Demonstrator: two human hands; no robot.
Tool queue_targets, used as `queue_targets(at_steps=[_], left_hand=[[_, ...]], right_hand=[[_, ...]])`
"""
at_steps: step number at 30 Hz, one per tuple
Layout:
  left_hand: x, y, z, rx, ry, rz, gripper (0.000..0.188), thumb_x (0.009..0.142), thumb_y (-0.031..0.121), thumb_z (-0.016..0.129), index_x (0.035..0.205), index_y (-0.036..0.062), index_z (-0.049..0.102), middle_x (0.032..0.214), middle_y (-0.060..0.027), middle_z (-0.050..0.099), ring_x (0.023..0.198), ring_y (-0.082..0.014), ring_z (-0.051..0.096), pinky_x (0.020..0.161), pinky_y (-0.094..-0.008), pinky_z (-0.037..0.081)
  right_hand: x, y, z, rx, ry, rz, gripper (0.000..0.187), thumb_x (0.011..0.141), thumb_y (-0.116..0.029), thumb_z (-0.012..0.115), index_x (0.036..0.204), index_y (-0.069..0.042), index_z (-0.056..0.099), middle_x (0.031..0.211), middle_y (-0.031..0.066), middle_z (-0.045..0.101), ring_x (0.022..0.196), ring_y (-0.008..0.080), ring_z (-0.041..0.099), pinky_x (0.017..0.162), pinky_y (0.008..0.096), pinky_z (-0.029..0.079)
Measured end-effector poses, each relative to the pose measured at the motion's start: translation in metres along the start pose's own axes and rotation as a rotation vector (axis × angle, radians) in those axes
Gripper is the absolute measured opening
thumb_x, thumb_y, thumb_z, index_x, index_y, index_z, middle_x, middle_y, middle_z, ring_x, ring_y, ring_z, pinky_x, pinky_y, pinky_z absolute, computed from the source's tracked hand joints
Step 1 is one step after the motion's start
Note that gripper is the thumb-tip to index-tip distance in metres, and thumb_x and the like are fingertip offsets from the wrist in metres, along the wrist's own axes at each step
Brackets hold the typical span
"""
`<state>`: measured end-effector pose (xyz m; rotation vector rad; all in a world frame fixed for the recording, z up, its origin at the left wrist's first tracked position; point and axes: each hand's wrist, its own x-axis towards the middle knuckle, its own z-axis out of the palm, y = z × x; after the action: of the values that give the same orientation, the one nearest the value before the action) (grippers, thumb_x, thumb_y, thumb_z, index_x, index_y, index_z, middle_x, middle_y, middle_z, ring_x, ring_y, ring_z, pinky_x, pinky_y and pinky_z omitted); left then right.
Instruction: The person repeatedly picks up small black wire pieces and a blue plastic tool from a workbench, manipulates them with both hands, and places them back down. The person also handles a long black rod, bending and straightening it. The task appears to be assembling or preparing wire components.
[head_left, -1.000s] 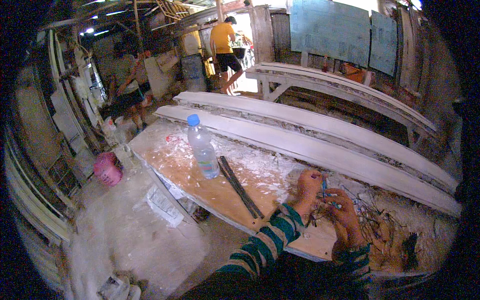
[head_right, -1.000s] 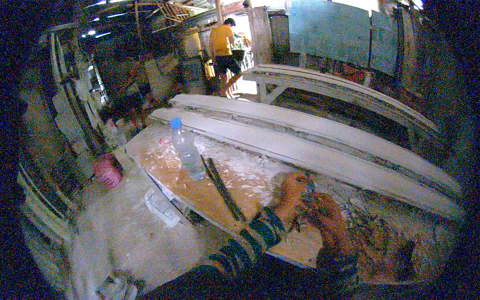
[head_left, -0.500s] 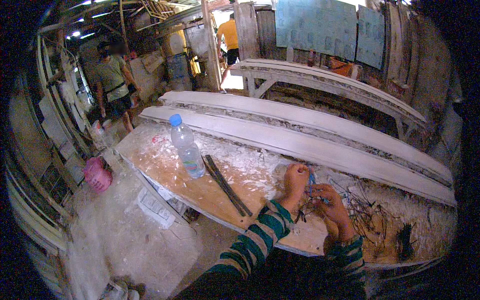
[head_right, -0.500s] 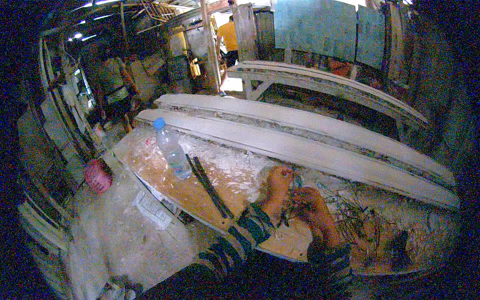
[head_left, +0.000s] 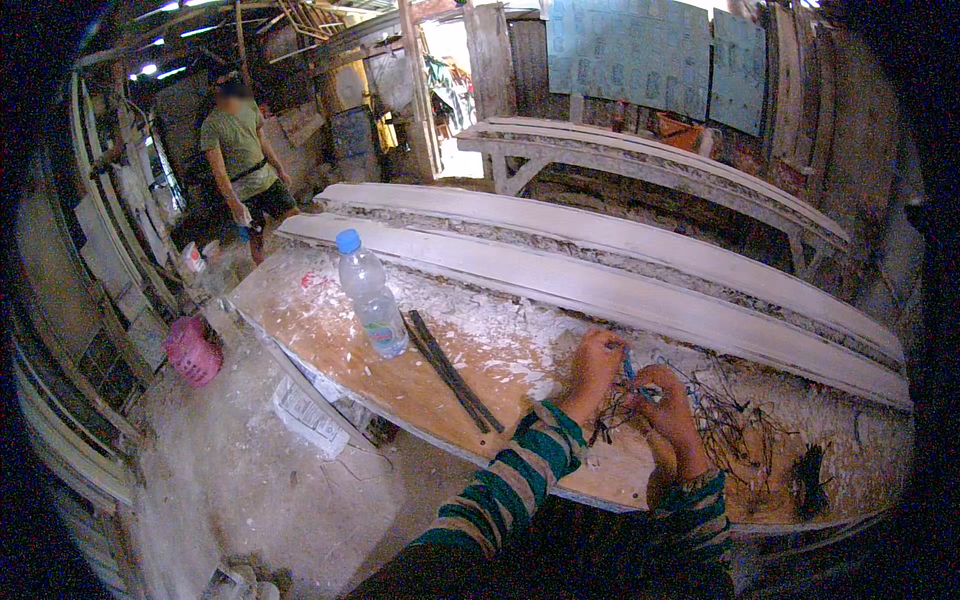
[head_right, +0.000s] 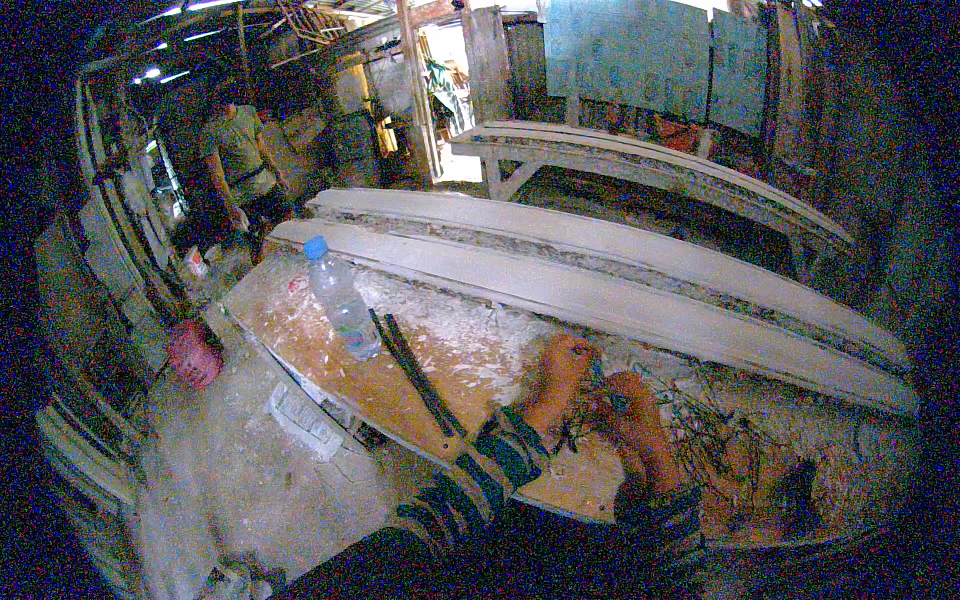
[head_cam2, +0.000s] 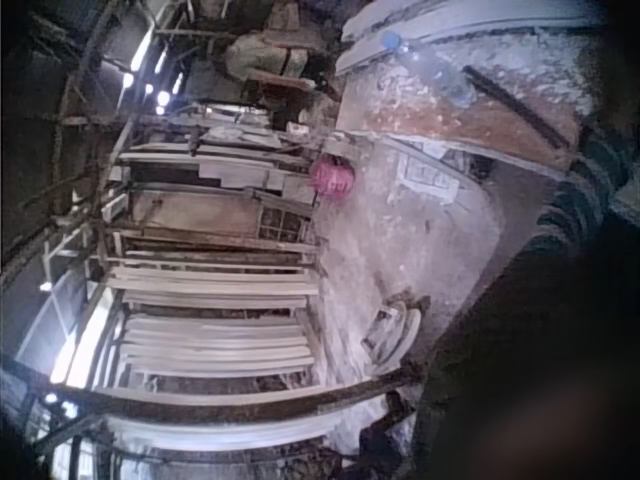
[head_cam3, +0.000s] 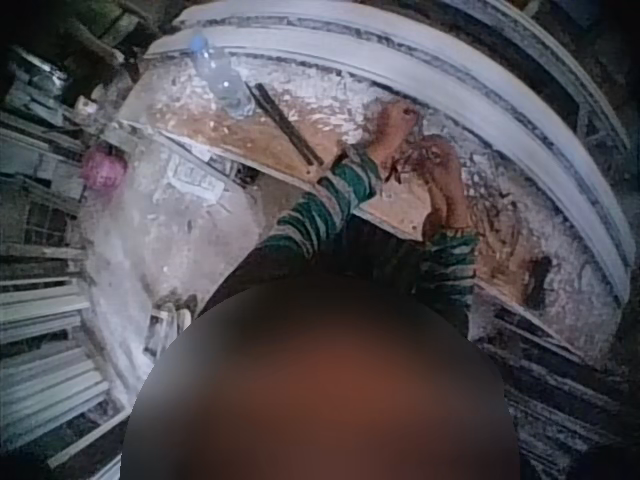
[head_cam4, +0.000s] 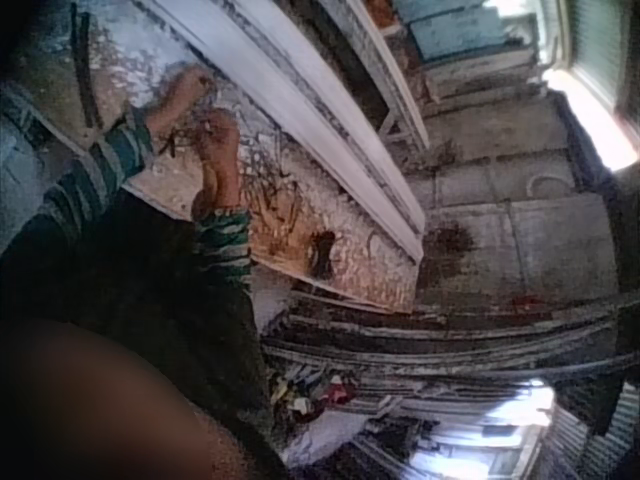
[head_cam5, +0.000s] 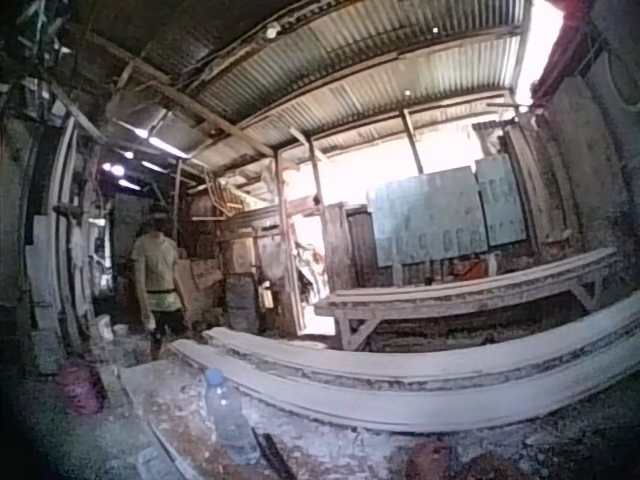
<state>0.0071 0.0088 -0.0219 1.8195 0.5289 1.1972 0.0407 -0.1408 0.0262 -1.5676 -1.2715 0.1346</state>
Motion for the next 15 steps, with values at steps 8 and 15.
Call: queue_targets(at_steps=[8,15], left_hand=[[-0.003,-0.005,0.006,0.029,-0.215,-0.015,0.020,0.068,0.020,0.066,0.075,0.0021,0.062,0.079,-0.0159,0.055,0.078,-0.0326,0.054,0.069,-0.0374,0.044],[-0.004,-0.007,0.017,-0.102,-0.407,0.104,0.025,0.071,0.025,0.066,0.081,0.0020,0.062,0.077,-0.0143,0.056,0.076,-0.0276,0.055,0.068,-0.0355,0.044]], right_hand=[[0.001,0.018,-0.007,0.004,0.140,0.072,0.017,0.063,0.004,0.064,0.068,-0.005,0.051,0.071,0.0028,0.053,0.068,0.0126,0.050,0.065,0.0262,0.041],[0.002,0.045,-0.014,-0.027,0.418,0.141,0.019,0.066,0.003,0.060,0.068,-0.006,0.044,0.064,0.0000,0.044,0.061,0.0110,0.042,0.059,0.0236,0.037]])
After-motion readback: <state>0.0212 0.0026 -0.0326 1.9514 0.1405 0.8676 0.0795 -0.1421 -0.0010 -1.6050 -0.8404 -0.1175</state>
